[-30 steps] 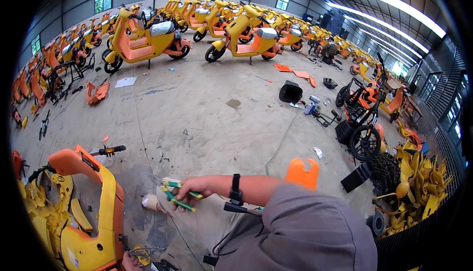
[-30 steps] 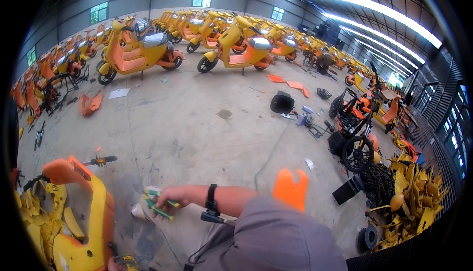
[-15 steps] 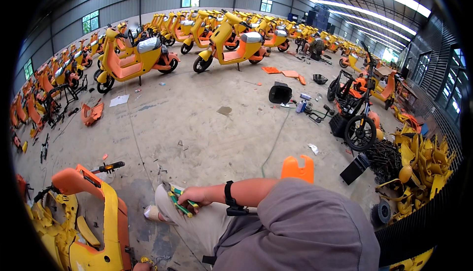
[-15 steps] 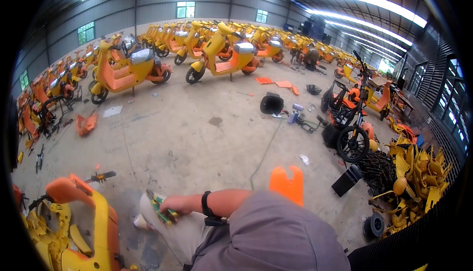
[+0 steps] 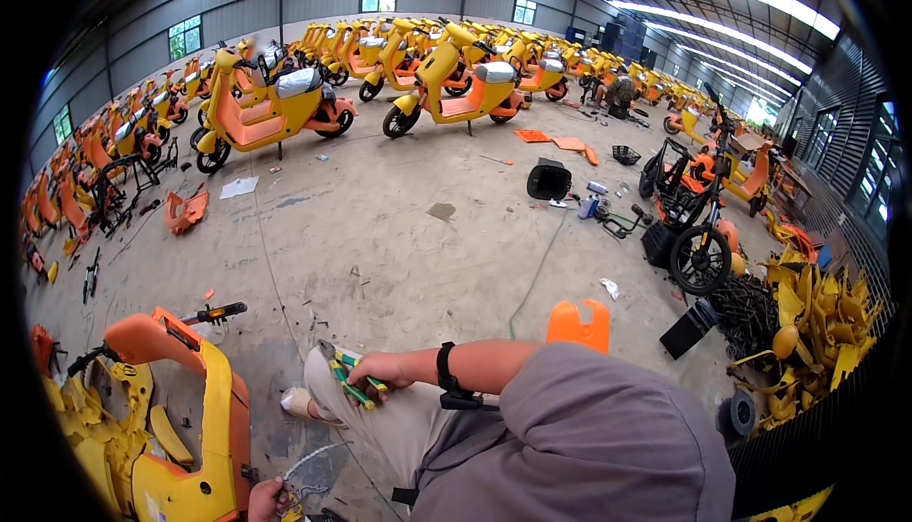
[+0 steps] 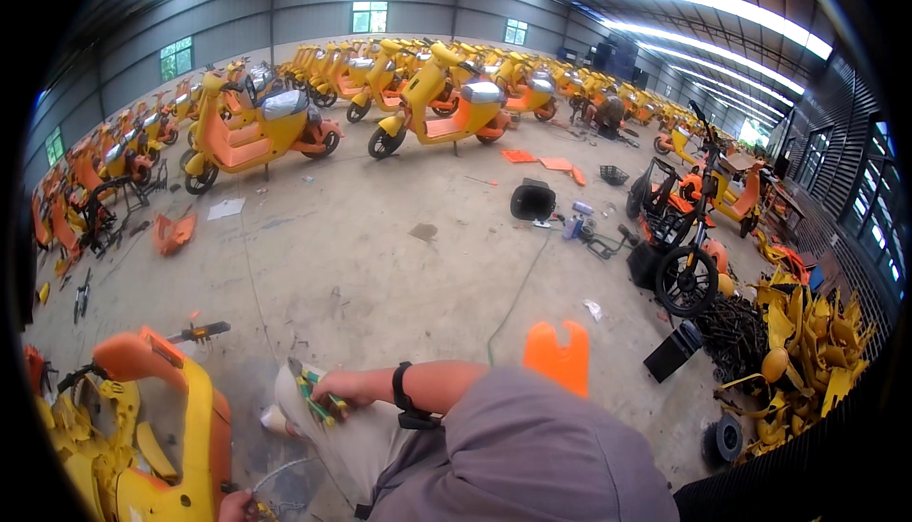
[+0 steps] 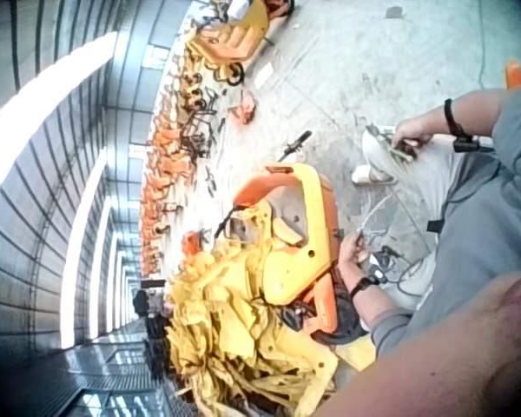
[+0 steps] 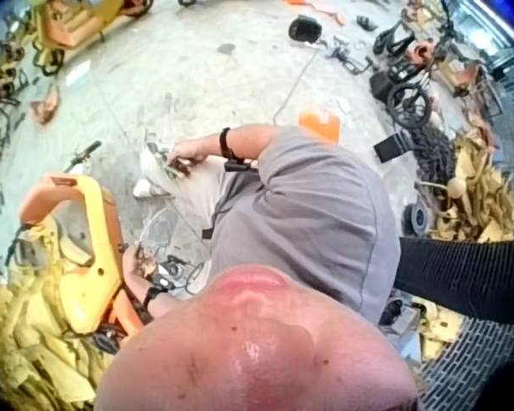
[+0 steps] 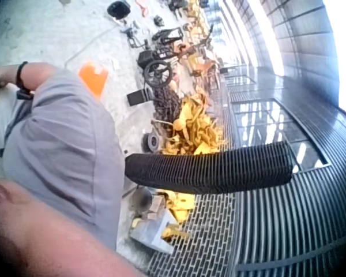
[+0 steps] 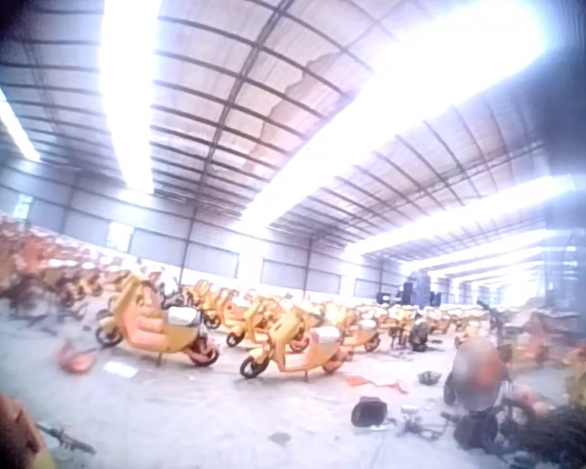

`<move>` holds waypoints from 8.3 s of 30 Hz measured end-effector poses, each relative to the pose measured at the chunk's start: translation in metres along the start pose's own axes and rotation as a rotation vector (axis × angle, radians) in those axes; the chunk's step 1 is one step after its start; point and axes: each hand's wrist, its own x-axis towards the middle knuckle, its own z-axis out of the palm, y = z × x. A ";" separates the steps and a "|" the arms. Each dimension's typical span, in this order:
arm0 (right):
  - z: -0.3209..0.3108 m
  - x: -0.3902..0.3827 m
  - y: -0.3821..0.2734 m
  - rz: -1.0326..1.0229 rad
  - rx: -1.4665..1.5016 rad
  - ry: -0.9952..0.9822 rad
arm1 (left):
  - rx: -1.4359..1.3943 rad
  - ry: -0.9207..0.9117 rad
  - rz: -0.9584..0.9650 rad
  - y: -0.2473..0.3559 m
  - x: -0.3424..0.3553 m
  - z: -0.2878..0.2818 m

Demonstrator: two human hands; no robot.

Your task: The person manipulates a small sprocket and a section of chain by hand, using a hammer to tap the chain onto the sprocket while holding it against the floor.

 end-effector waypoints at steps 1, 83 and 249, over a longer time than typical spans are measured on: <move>-0.001 0.000 -0.002 -0.009 -0.006 0.000 | -0.054 0.025 0.019 -0.003 0.003 -0.004; 0.019 0.011 -0.005 0.015 -0.056 -0.017 | -0.885 -0.060 0.418 -0.055 0.110 -0.069; -0.058 0.143 -0.142 -0.284 -1.179 0.239 | -0.621 0.526 0.066 -0.095 0.045 -0.034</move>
